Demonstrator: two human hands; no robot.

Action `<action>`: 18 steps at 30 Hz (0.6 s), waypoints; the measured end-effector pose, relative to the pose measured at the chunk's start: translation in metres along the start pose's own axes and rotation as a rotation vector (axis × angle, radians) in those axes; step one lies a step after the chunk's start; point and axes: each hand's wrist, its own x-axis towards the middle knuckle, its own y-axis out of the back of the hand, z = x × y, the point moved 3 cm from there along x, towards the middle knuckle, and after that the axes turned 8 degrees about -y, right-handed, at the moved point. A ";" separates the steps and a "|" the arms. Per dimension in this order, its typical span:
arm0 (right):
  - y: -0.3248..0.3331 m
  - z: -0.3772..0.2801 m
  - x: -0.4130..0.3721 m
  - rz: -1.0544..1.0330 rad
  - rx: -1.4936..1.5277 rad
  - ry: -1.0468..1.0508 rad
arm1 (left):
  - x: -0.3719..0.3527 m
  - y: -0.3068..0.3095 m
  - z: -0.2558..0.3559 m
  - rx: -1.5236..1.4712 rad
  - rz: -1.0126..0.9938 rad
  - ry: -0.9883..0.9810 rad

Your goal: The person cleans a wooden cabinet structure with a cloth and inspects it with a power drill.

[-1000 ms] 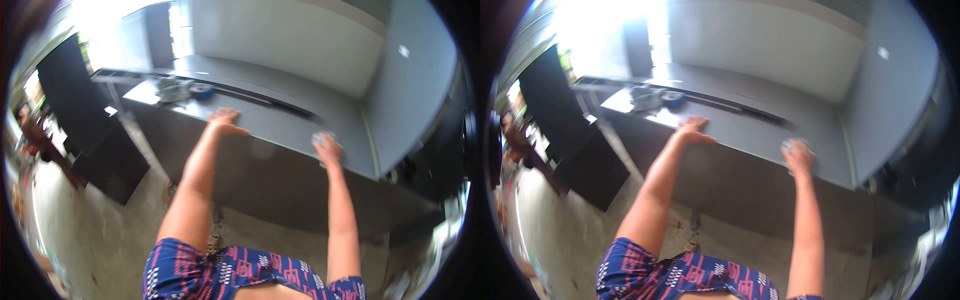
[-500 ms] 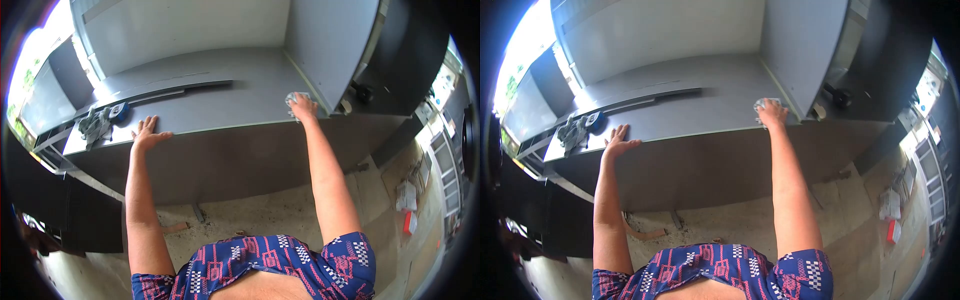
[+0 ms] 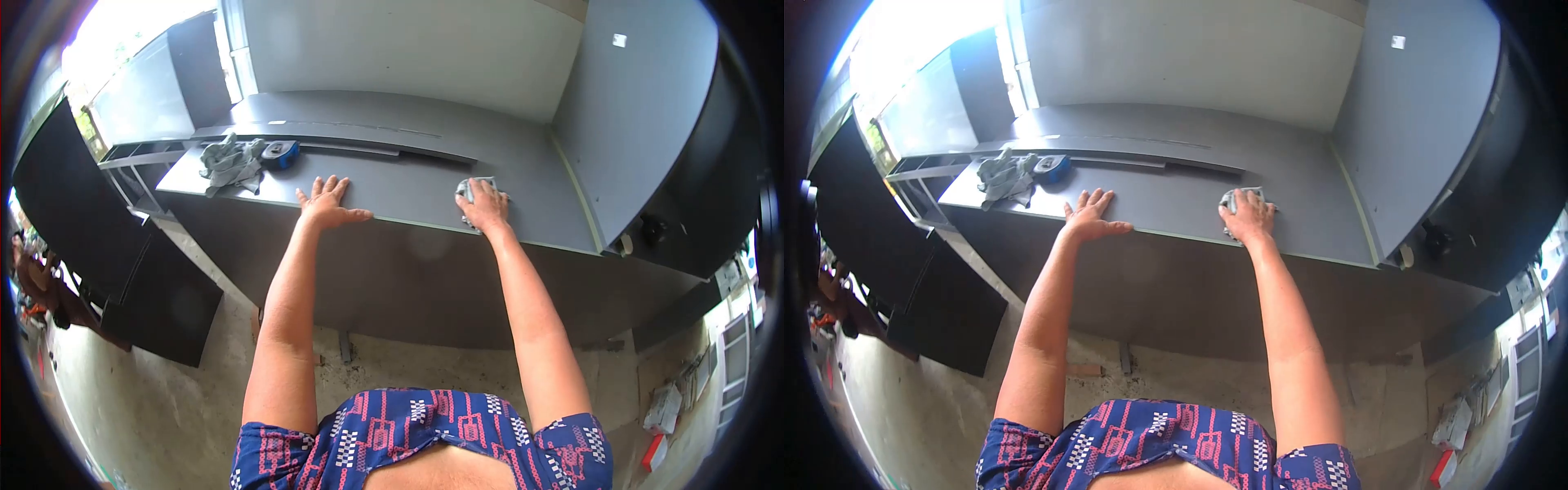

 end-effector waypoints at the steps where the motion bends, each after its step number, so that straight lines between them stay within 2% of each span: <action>1: 0.000 0.005 0.003 -0.025 0.035 0.017 | -0.001 0.000 0.000 0.004 -0.001 0.000; 4: 0.007 0.030 0.007 -0.027 0.070 -0.018 | 0.000 0.001 0.004 0.012 -0.011 -0.013; 7: 0.019 0.070 0.005 0.070 0.053 -0.130 | 0.002 0.001 0.006 0.014 0.000 -0.014; 14: 0.050 0.177 -0.021 0.138 -0.082 -0.464 | 0.004 -0.004 -0.002 0.005 0.039 -0.028; 18: 0.054 0.185 -0.031 0.160 -0.083 -0.489 | 0.004 -0.001 -0.014 0.009 0.027 -0.044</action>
